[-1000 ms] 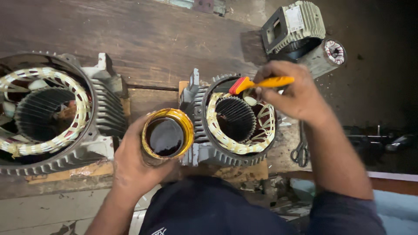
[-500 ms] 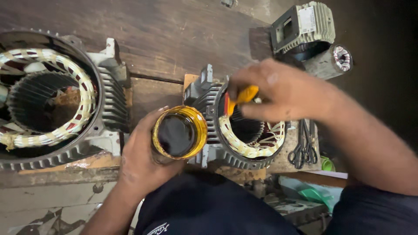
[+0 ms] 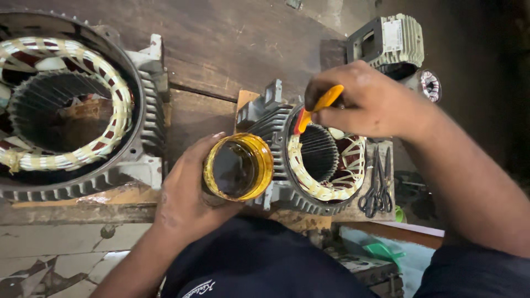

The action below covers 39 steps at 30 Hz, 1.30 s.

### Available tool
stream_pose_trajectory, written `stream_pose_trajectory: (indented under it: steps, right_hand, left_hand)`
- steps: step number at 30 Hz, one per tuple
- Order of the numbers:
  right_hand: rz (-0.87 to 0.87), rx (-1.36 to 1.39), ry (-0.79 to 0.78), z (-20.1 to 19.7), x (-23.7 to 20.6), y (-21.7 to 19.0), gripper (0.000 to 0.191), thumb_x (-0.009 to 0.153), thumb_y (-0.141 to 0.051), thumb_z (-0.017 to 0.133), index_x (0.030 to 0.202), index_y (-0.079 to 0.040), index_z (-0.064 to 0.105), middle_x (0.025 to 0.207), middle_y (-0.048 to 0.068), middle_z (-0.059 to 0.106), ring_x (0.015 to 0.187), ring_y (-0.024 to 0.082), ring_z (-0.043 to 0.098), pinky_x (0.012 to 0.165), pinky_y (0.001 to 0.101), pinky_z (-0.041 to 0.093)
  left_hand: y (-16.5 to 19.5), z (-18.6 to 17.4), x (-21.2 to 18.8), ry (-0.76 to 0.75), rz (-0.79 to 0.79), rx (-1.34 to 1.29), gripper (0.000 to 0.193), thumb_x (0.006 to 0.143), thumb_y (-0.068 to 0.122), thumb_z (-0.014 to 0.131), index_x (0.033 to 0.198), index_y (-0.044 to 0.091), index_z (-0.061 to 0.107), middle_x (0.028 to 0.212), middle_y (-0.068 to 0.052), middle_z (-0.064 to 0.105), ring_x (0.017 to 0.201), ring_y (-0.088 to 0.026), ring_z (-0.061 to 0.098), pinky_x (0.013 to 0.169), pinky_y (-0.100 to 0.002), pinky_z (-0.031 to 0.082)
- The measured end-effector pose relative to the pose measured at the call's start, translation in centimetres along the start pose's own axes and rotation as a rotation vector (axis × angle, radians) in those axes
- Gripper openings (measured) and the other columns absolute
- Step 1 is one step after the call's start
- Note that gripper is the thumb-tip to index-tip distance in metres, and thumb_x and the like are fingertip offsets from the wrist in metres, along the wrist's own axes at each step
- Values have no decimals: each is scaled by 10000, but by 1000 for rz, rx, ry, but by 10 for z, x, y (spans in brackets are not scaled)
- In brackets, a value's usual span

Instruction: The person holds a jar of dark varnish in one hand and uses a paintbrush to brush the varnish onto the copper windings inside an electric motor stator, repeatedly dipping the brush into the jar and coating the winding slots around the stator.

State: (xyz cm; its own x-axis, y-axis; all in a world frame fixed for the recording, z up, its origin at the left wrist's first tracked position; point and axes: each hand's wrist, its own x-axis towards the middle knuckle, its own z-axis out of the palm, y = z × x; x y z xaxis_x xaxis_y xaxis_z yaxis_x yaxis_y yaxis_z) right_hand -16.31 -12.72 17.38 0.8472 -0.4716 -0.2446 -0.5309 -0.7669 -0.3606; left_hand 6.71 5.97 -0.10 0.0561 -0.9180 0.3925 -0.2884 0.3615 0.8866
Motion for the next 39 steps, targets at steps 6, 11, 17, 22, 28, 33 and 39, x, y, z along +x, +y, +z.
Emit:
stream_pose_trajectory:
  steps: [6,11,17,22,28,33,39]
  right_hand:
    - [80,17,-53,-3,29,13,215,862,-200,655,915,6,687,760,162,678,678,270,680,634,420,537]
    - [524,-245,-274,-6,51,8,297,897,-297,660,917,-10,735,697,210,683,633,324,681,621,453,539]
    - [203,-46,-161,-4,45,6,250,845,-255,653,957,-42,722,737,155,700,689,259,672,658,424,528]
    - [97,58,-126,-8,26,11,172,860,-177,671,947,-33,708,781,125,712,728,242,688,674,397,550]
    - [151,206,342,-38,-65,-10,141,954,-114,707,973,23,679,827,112,691,732,187,674,661,308,541]
    - [-54,683,897,0,-133,-34,147,949,-65,684,1033,36,619,872,150,673,654,187,696,580,285,599]
    - [111,630,822,45,-121,-59,147,961,11,689,1084,47,617,915,136,683,786,184,750,655,304,651]
  left_hand:
    - [-2,-1,-2,0,-1,-11,974,592,152,914,1431,10,441,1393,-219,596,1294,-402,601,1096,-452,478]
    - [-2,-2,-2,-1,44,-6,1002,575,171,921,1430,-8,432,1403,-239,579,1296,-419,587,1105,-465,462]
    - [3,-3,-2,4,36,8,957,598,163,912,1415,-13,447,1373,-236,592,1272,-418,597,1085,-466,471]
    - [7,0,1,25,94,7,922,629,163,905,1412,-14,452,1369,-239,594,1271,-421,600,1090,-470,476]
    - [20,5,4,18,118,32,902,648,191,922,1402,-3,467,1351,-227,610,1262,-414,611,1080,-467,485]
    - [34,14,9,15,115,73,939,638,222,938,1411,-6,455,1340,-227,611,1250,-419,609,1066,-467,484]
    - [56,32,10,-14,127,102,939,614,166,912,1421,4,461,1370,-227,604,1272,-415,606,1086,-463,478]
